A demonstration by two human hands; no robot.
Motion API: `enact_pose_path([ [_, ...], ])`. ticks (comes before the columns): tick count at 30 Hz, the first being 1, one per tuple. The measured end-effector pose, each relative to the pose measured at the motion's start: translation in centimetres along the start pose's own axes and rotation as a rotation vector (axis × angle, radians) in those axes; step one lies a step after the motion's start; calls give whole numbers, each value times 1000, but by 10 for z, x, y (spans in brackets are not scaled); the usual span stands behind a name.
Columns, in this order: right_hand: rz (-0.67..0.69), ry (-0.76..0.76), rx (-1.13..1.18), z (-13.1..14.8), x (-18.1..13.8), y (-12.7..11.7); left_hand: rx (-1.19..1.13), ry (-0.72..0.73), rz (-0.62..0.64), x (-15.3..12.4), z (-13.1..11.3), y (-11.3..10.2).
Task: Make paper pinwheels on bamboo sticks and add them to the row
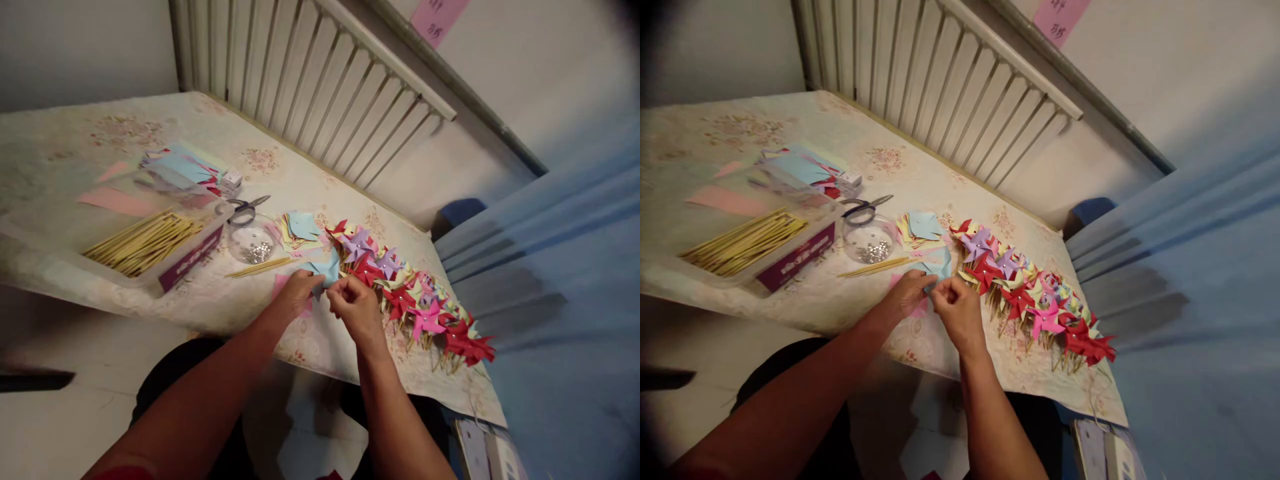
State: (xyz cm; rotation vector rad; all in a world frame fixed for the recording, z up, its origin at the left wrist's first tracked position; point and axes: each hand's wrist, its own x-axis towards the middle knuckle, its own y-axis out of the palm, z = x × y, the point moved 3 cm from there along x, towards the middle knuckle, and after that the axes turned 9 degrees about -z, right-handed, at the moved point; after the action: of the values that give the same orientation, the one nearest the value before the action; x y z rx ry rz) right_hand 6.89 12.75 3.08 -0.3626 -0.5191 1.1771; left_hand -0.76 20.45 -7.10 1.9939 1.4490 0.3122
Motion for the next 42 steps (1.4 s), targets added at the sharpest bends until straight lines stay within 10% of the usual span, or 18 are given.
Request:
enact_pose_path([
  [9, -62, 90, -432, -125, -58, -19, 24, -25, -11, 2, 0, 4],
  [42, 254, -40, -1084, -112, -56, -1, 83, 12, -55, 8, 4, 3],
])
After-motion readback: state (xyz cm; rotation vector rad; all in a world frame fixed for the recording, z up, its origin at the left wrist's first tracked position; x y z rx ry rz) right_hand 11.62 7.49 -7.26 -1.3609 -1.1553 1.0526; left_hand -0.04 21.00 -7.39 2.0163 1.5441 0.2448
